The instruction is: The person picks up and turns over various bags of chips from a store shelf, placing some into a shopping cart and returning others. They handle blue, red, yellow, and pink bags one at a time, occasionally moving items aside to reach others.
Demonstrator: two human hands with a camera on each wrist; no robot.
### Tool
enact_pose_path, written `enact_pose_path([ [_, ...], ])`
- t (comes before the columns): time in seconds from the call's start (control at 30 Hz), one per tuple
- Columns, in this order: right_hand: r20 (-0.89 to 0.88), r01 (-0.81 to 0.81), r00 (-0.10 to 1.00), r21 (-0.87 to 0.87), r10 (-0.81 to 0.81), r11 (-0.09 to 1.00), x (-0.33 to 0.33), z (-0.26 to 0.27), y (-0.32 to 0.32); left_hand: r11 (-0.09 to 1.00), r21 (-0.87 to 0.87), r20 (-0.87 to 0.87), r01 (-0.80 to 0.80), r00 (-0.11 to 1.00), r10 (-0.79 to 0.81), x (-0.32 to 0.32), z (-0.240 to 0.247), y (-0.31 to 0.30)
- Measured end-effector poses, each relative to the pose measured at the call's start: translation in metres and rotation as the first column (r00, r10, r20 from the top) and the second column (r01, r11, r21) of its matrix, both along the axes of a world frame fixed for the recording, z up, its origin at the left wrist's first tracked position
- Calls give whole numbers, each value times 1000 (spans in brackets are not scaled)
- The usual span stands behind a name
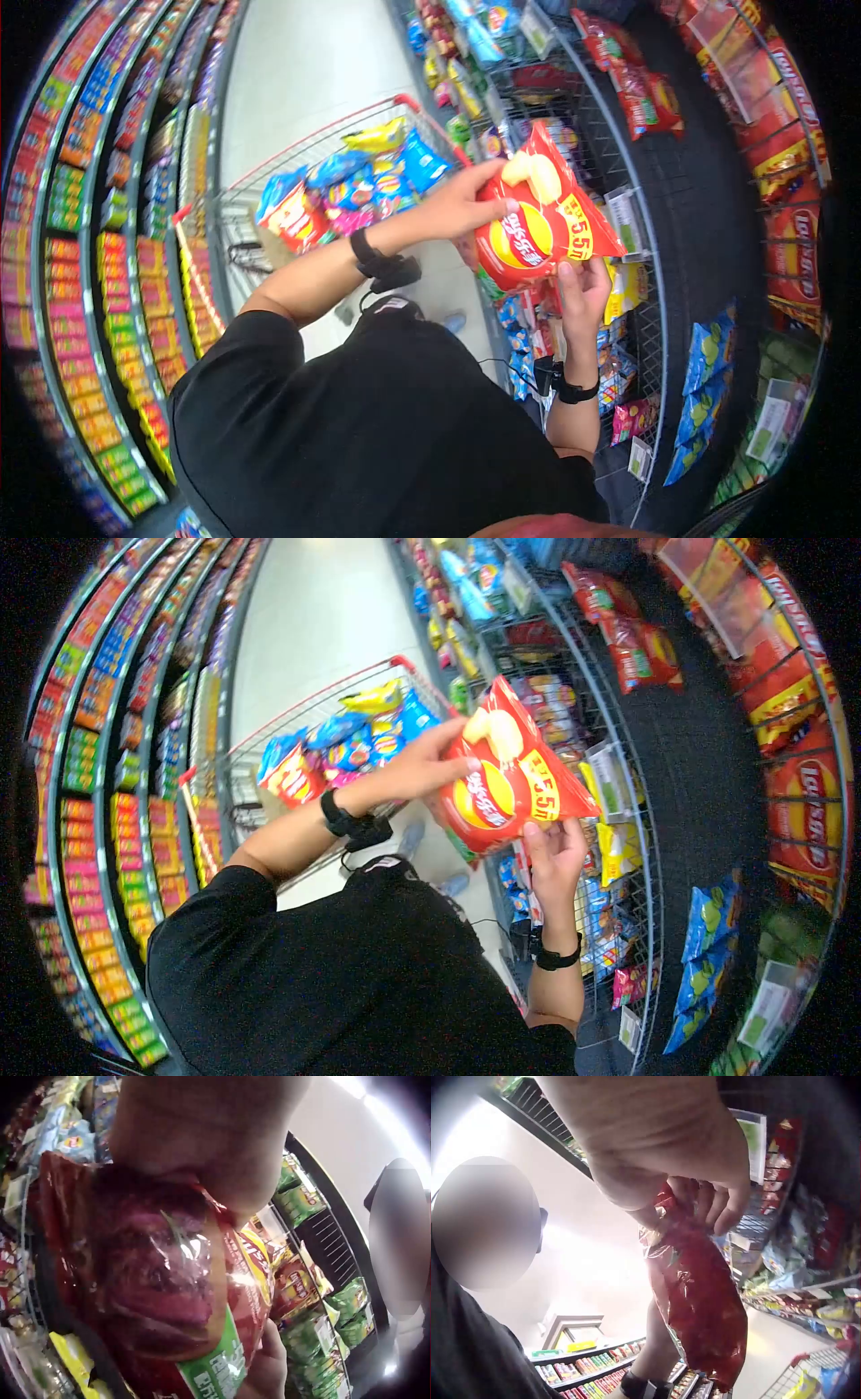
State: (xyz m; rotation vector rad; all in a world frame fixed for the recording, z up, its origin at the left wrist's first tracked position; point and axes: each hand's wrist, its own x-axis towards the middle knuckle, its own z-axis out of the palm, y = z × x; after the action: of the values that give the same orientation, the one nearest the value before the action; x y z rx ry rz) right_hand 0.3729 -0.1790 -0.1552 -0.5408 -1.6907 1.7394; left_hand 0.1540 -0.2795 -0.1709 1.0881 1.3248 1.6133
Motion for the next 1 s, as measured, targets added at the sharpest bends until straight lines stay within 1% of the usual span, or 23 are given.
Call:
enact_pose_path([
  [0.03,16,35,999,58,-36,998,-8,18,1,999,36,56,12,998,-14,-11,20,6],
  [0.07,36,64,997,113,-69,991,-15,40,0,995,74,-12,60,998,-59,-27,38,13],
  [0.1,56,88,994,168,-99,982,-22,58,1,979,177,3,104,994,-106,-40,50,24],
  [0.17,93,174,970,381,-225,908,-38,85,10,950,257,-197,179,972,-129,-69,86,41],
  [0.23,38,229,961,442,-273,867,-61,113,13,888,421,-343,184,939,-31,-94,115,64],
  [0.27,-18,272,954,478,-301,835,-77,126,12,857,482,-403,183,914,31,-109,129,76],
  [0.3,-74,313,944,510,-322,801,-93,136,13,821,541,-455,183,885,102,-125,142,91],
  [0.33,-90,328,939,527,-332,784,-105,140,20,779,607,-484,156,851,207,-140,151,107],
  [0.37,-198,355,935,469,-295,809,-123,145,27,764,637,-480,102,828,289,-147,159,116],
  [0.4,-221,318,945,472,-239,822,-137,150,33,759,630,-397,164,908,133,-155,169,124],
  [0.43,-237,279,954,473,-185,836,-150,153,38,744,629,-301,226,953,-35,-163,173,133],
  [0.5,-214,225,967,479,-135,848,-170,151,56,703,683,-270,198,963,-8,-181,167,166],
  [0.53,-217,228,966,466,-139,855,-180,148,65,682,708,-255,183,967,6,-189,163,182],
  [0.63,-229,257,959,444,-169,858,-203,139,92,681,712,-162,171,984,-78,-204,146,219],
  [0.73,-222,284,954,448,-203,847,-220,128,112,749,660,-140,59,989,45,-215,134,234],
  [0.77,-184,260,963,457,-196,850,-225,127,118,771,636,-134,21,987,84,-217,129,239],
  [0.8,-144,234,972,462,-188,855,-228,125,123,759,651,-133,1,985,113,-222,121,250],
  [0.83,-101,205,979,461,-179,863,-231,121,125,795,606,-202,-41,958,203,-225,116,251],
  [0.87,-37,201,977,469,-209,860,-235,118,124,826,557,-278,-87,918,284,-232,112,251],
  [0.9,104,159,963,526,-249,835,-232,115,130,849,510,-361,-138,861,357,-241,109,248],
  [0.93,171,138,944,569,-281,811,-231,109,134,834,542,-274,-109,915,297,-240,111,230],
  [0.97,233,114,920,611,-315,783,-228,100,139,834,539,-225,-115,935,275,-243,103,223],
  [1.0,302,140,850,659,-431,739,-224,93,139,834,539,-178,-120,951,252,-247,96,220],
])
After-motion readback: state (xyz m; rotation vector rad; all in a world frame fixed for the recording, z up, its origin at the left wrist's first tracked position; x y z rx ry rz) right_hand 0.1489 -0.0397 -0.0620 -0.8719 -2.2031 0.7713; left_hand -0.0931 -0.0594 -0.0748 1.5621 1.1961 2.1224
